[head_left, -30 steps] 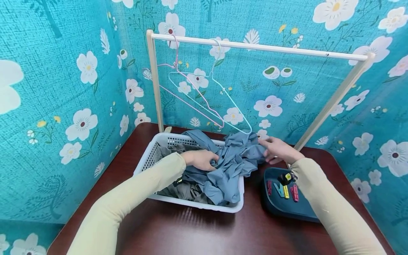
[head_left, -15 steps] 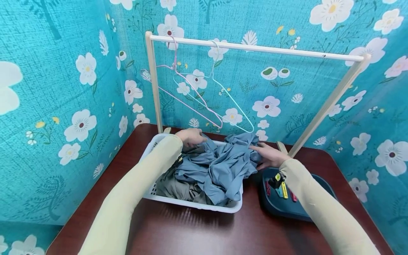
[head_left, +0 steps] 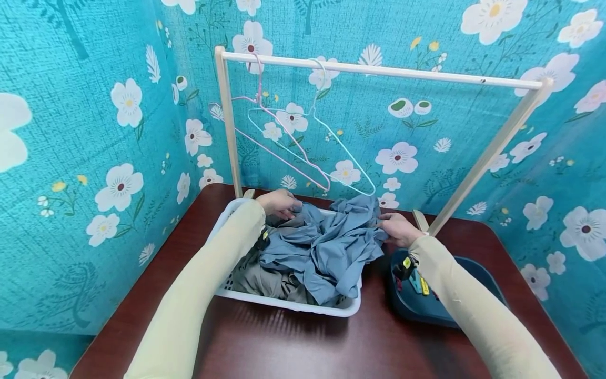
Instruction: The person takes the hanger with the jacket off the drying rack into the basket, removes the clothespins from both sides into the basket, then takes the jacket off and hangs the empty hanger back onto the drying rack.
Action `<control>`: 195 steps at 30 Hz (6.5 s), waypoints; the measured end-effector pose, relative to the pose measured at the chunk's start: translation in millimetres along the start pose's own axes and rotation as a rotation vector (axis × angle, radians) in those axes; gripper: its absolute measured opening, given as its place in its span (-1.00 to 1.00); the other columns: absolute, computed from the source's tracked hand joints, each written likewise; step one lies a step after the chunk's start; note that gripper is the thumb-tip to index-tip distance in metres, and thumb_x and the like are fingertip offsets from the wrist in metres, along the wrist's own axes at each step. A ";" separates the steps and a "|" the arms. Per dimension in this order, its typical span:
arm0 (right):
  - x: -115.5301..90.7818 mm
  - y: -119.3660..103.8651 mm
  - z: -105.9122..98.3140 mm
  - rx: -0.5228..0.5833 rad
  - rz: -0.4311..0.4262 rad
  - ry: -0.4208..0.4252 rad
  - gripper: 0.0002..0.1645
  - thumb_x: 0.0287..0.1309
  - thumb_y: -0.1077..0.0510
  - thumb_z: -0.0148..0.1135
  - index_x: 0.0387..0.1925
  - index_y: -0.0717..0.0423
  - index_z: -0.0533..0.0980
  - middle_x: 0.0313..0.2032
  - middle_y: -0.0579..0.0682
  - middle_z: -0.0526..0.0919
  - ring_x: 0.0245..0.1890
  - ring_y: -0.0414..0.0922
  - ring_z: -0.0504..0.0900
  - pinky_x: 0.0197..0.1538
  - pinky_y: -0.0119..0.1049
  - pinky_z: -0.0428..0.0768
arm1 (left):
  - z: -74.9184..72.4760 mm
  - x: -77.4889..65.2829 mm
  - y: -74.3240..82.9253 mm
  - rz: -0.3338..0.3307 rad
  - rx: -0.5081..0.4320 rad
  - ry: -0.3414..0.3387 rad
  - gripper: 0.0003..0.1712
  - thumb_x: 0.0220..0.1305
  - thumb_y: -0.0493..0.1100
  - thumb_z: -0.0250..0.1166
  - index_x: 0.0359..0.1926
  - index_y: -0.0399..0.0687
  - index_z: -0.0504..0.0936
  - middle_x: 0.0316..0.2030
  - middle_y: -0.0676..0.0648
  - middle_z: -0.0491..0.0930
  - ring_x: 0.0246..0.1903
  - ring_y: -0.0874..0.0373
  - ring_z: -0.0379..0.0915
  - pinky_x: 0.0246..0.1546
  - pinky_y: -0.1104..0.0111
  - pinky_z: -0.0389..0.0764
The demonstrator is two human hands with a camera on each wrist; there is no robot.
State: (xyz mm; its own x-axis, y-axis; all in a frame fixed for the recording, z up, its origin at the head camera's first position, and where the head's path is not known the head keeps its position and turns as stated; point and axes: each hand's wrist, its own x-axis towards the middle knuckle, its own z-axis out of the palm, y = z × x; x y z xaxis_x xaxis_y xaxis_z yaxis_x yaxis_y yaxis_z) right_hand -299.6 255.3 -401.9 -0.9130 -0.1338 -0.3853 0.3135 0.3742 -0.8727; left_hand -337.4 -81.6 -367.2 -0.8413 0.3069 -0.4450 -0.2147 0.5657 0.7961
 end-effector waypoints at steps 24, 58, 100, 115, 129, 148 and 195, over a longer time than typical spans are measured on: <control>-50.7 -39.7 46.0 -0.055 -0.407 -0.055 -0.32 0.24 0.28 0.19 0.33 0.35 0.20 0.23 0.25 0.30 0.09 -0.07 0.46 0.05 -0.23 0.47 | 15.1 -61.3 19.1 0.242 -0.108 -0.141 -0.39 0.41 -0.05 0.10 0.37 -0.20 0.22 -0.38 -0.04 0.34 -0.47 0.14 0.25 -0.23 0.27 0.42; -64.5 -49.0 35.5 -0.611 -0.518 -0.164 -0.23 0.34 -0.08 0.07 0.43 0.13 0.07 0.23 0.24 0.34 -0.09 0.02 0.58 -0.07 -0.05 0.53 | 24.0 -44.5 1.9 0.145 0.533 -0.025 -0.72 0.35 -0.03 0.17 -0.46 -0.06 0.44 -0.66 0.05 0.26 -0.70 0.21 0.15 -0.58 0.38 0.25; -12.4 -17.1 15.2 0.068 -0.187 0.040 -0.12 0.17 0.41 0.15 0.44 0.24 -0.04 0.45 0.16 -0.21 0.33 0.05 0.03 0.11 -0.21 0.39 | 21.1 11.4 10.4 0.289 0.258 0.218 -0.51 0.26 -0.29 0.26 0.22 -0.19 0.46 0.19 -0.18 0.41 0.10 -0.01 0.39 -0.05 0.21 0.48; -26.8 -30.8 43.5 -0.066 -0.397 0.019 -0.30 0.20 0.26 0.23 0.34 0.26 0.24 0.32 0.24 0.21 0.29 0.11 0.23 0.22 -0.05 0.31 | -15.3 -54.7 15.8 0.326 0.318 0.200 -0.65 0.34 -0.18 0.15 0.07 -0.29 0.52 0.10 -0.20 0.43 0.06 -0.02 0.36 0.00 0.22 0.40; -35.2 -43.7 74.4 -0.744 -0.557 -0.340 -0.39 0.40 0.08 -0.02 0.35 0.31 0.20 0.35 0.31 0.12 0.37 0.19 0.04 0.29 0.09 0.12 | -0.2 -62.4 -10.0 0.427 0.789 -0.217 -0.87 0.36 -0.22 0.10 -0.28 -0.16 0.55 -0.14 -0.11 0.47 -0.28 0.13 0.40 -0.15 0.35 0.38; -28.8 -49.7 84.0 -0.826 -0.449 -0.480 -0.40 0.41 0.02 -0.05 0.38 0.15 0.21 0.36 0.20 0.16 0.37 0.11 0.10 0.28 0.04 0.17 | 10.2 -51.8 -24.2 0.308 0.848 -0.339 -0.59 0.37 -0.27 0.06 0.22 -0.19 0.45 0.13 -0.16 0.45 0.09 0.04 0.37 0.07 0.29 0.36; -111.9 -28.0 74.5 -0.956 -0.661 -0.423 0.53 -0.41 -0.41 0.49 0.49 -0.06 -0.18 0.45 0.10 -0.30 0.37 0.17 -0.03 0.12 0.02 0.42 | -26.7 -90.5 -22.9 0.490 0.653 0.010 -0.58 0.38 -0.30 -0.10 -0.67 -0.02 0.33 -0.28 -0.13 0.47 -0.33 0.07 0.34 -0.26 0.26 0.32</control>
State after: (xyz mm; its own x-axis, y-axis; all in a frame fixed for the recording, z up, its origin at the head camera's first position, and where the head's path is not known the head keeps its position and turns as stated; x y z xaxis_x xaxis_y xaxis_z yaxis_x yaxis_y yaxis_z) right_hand -186.8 191.4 -356.7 -0.6120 -0.7710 -0.1759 -0.6542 0.6186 -0.4352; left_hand -269.7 -142.8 -334.2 -0.7695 0.6305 -0.1023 0.5086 0.7017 0.4990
